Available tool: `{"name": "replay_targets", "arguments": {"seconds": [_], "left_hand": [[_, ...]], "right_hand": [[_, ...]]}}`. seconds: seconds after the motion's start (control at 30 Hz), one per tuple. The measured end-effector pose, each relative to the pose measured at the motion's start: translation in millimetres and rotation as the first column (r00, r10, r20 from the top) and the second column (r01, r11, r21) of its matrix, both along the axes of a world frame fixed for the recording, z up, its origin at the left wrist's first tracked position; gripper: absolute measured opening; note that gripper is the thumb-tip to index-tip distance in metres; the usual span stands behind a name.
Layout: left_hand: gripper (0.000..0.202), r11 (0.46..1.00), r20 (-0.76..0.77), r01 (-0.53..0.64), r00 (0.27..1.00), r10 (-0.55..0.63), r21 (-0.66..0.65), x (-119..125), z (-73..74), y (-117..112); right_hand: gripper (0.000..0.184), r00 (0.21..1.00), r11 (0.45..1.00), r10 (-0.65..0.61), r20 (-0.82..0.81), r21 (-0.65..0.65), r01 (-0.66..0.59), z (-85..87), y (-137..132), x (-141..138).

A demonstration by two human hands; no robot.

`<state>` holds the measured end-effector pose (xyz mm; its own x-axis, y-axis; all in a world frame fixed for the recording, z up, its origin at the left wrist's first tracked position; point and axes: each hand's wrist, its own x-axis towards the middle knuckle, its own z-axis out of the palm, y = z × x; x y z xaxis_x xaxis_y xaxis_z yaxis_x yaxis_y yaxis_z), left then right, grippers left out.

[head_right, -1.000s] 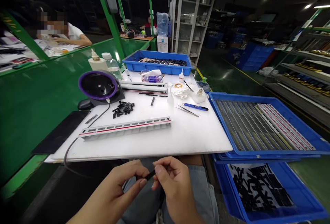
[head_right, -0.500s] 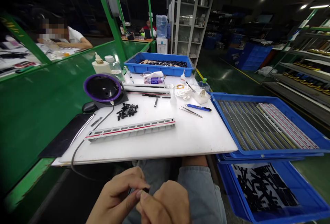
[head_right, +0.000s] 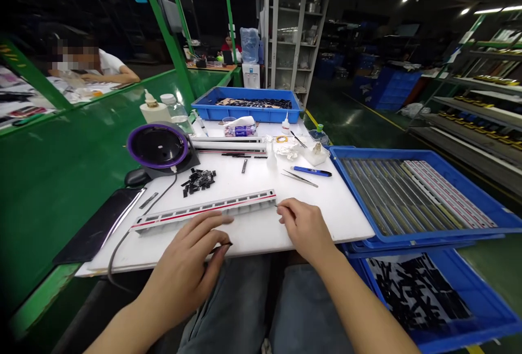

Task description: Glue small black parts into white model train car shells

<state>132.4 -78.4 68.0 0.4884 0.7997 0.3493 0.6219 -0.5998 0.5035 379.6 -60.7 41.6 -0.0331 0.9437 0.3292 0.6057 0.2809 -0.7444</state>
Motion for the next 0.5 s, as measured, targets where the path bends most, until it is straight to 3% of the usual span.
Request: {"name": "replay_targets", "arguments": {"seconds": [0.07, 0.2, 0.33, 0.5], "left_hand": [[0.015, 0.988, -0.138, 0.089, 0.988, -0.071, 0.127, 10, -0.4, 20], [0.018, 0.978, -0.268, 0.175, 0.953, -0.139, 0.115, 26, -12.1, 54], [0.017, 0.988, -0.246, 0.126, 0.964, -0.101, 0.089, 28, -19.3, 68], [0.017, 0.992, -0.252, 0.117, 0.963, -0.1, 0.053, 28, -15.3, 69]], "right_hand": [[0.021, 0.962, 0.981, 0.075, 0.263, 0.152, -0.118, -4.6, 17, 4], [0.028, 0.798, 0.901, -0.003, 0.603, 0.348, -0.26, -16.1, 34, 5], [0.026, 0.741, 0.887, -0.031, 0.671, 0.36, -0.289, -22.1, 42, 6], [0.023, 0.724, 0.937, 0.0, 0.69, 0.253, -0.242, -23.5, 51, 3]]}}
